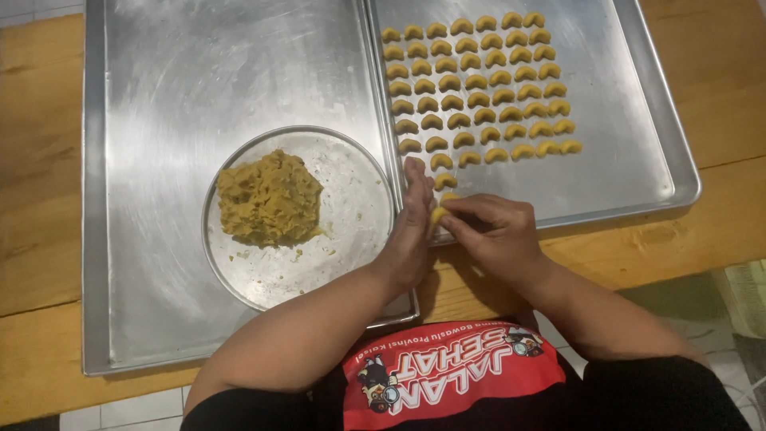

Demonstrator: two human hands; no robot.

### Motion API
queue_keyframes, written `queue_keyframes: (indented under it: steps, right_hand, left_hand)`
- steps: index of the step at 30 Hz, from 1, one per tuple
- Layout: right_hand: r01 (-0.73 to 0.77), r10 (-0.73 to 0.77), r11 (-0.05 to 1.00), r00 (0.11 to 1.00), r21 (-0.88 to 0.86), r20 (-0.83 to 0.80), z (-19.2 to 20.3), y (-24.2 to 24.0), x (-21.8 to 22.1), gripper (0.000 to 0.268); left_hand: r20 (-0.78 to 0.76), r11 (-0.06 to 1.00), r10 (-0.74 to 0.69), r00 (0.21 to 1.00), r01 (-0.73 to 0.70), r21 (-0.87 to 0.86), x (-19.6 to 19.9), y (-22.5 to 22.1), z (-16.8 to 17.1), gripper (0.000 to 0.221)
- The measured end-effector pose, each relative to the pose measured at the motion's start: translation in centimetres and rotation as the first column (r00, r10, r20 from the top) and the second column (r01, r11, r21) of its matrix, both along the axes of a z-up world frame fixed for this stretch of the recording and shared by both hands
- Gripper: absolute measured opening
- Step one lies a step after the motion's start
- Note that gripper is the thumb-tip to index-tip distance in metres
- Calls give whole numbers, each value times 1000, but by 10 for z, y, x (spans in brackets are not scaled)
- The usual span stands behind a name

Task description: The person is manually shaping dough into crescent-shaped cookies by pinching off small pieces, rolling them into balls, and curving them before placing them on a baking tray.

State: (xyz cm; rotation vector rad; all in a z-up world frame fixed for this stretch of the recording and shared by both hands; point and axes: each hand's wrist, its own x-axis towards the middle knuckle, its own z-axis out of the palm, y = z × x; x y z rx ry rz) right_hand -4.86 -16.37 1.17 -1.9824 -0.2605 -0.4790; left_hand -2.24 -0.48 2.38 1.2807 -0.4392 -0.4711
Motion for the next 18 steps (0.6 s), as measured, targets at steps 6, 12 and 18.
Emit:
queue_keyframes:
  steps: [6, 12, 18]
  right_hand:
    - [166, -143, 982, 964, 89, -223, -34, -65, 23, 23]
    - [214, -234, 972, 911, -94, -340, -40, -66, 39, 18]
    - [148, -218, 962, 920, -228, -325, -45, -63, 46, 19]
  left_hand:
    - [-59, 993, 44, 997, -50, -111, 13, 9, -6, 87]
    - [-54, 993, -1, 999, -6, -119, 9, -3, -32, 95]
    - [-23, 996, 6, 1000, -8, -90, 12, -2, -35, 89]
